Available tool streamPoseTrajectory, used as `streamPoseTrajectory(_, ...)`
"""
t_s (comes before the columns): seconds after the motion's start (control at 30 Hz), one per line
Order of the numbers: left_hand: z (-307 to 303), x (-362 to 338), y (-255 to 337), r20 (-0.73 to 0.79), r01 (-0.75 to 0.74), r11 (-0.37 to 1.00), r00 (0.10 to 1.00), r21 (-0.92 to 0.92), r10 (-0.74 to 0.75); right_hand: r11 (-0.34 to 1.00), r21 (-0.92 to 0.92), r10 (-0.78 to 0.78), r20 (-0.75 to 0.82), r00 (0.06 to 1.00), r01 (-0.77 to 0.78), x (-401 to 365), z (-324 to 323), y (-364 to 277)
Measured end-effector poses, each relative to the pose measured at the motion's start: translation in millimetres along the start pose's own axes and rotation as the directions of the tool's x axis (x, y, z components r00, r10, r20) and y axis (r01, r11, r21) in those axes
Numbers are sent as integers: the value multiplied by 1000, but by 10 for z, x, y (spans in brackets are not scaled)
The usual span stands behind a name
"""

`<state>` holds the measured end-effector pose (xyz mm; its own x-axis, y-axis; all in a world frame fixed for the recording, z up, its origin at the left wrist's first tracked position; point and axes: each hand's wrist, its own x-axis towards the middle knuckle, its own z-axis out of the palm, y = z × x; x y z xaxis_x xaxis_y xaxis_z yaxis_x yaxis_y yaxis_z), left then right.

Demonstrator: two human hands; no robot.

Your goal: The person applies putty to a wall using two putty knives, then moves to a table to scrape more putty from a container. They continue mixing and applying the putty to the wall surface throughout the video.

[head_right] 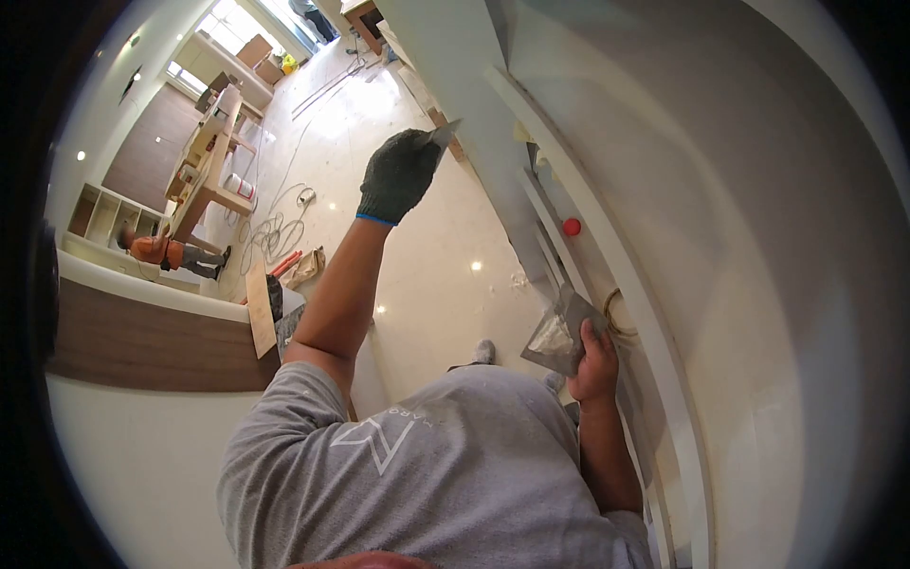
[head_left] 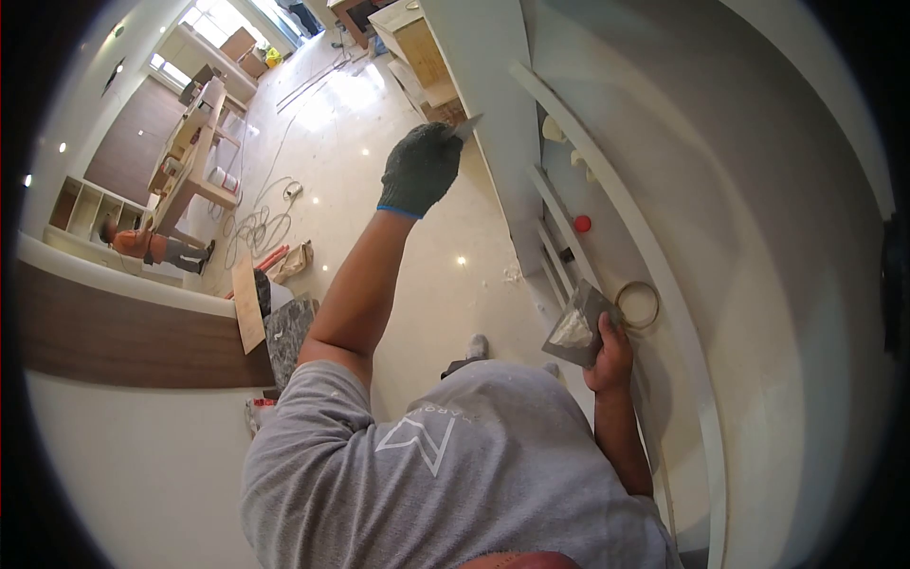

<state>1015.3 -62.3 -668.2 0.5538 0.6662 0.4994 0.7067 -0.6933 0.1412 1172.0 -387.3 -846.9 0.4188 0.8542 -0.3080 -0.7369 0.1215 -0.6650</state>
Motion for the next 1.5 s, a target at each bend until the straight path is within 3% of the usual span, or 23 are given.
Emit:
streamPoseTrajectory(0.07, -28, 9, -4, -103, -24, 999, 994, 22, 26, 1000, -29, 9, -14, 1000, -9, -15, -25, -1)
streamPoseTrajectory(0.13, -105, -100, -2, -148, 66, 977, 984, -204, -98, 999, 2, 47, -42, 998, -47, -10, 31, -28)
streamPoseTrajectory(0.2, -248, -309, 41, 186, 337, 740, 941, -581, -283, 980, 158, 115, 62, 991, -124, 5, 118, -33)
streamPoseTrajectory(0.27, -237, -585, 109, 424, 473, 456, 880, -754, -212, 943, 253, 184, 140, 973, -215, 53, 239, -19)
streamPoseTrajectory(0.3, -257, -746, 164, 572, 592, 206, 806, -779, -152, 926, 272, 225, 163, 961, -263, 53, 330, -27)
streamPoseTrajectory(0.33, -123, -952, 99, 632, 638, 46, 768, -769, -103, 905, 293, 262, 187, 947, -309, 77, 435, 7)
streamPoseTrajectory(0.4, 73, -1343, 23, 789, 787, -81, 614, -612, -1, 892, 273, 317, 194, 929, -361, 117, 671, 114)
streamPoseTrajectory(0.43, 85, -1512, 59, 810, 807, -72, 586, -586, -22, 888, 268, 321, 217, 922, -373, 139, 770, 174)
streamPoseTrajectory(0.47, 98, -1610, 33, 890, 889, -52, 454, -456, -42, 886, 261, 326, 240, 915, -384, 156, 886, 219)
streamPoseTrajectory(0.53, 82, -1754, -44, 935, 931, -106, 354, -350, 31, 906, 217, 313, 236, 920, -364, 153, 1072, 252)
streamPoseTrajectory(0.63, 44, -1813, -332, 903, 909, 222, 394, -353, -175, 921, 190, 307, 185, 934, -340, 242, 1107, 437)
streamPoseTrajectory(0.67, 49, -1897, -499, 875, 896, 95, 444, -434, -193, 949, 162, 248, 146, 958, -271, 197, 1217, 413)
streamPoseTrajectory(0.73, 33, -1922, -773, 833, 850, 9, 519, -527, -189, 986, 100, 131, 67, 989, -137, 168, 1365, 381)
streamPoseTrajectory(0.77, -281, -1733, -662, 850, 866, 51, 499, -498, -171, 985, 96, 139, 47, 989, -143, 229, 1289, 475)
streamPoseTrajectory(0.87, -402, -1581, -733, 779, 765, 303, 619, -569, -101, 995, 64, 78, 40, 996, -80, 291, 1311, 611)
streamPoseTrajectory(0.9, -533, -1489, -665, 781, 728, 437, 618, -528, -85, 996, 61, 69, 27, 997, -71, 291, 1352, 633)
streamPoseTrajectory(1.03, -585, -1438, -430, 782, 720, 399, 623, -567, -14, 999, -3, 51, -67, 996, -51, 258, 1486, 704)
streamPoseTrajectory(1.17, -480, -1454, -457, 716, 485, 716, 697, -503, 31, 970, -232, -93, -47, 995, 80, 260, 1480, 757)
streamPoseTrajectory(1.27, -481, -1427, -364, 645, 312, 870, 764, -382, 9, 937, -341, -79, 8, 997, 77, 185, 1405, 644)
streamPoseTrajectory(1.37, -290, -1345, -385, 531, 486, 775, 815, -404, -233, 984, -171, -55, -27, 998, 49, 109, 1345, 532)
streamPoseTrajectory(1.5, 272, -1185, -540, 283, 274, 847, 947, -456, -154, 1000, -11, 25, -54, 998, -26, 83, 1087, 409)
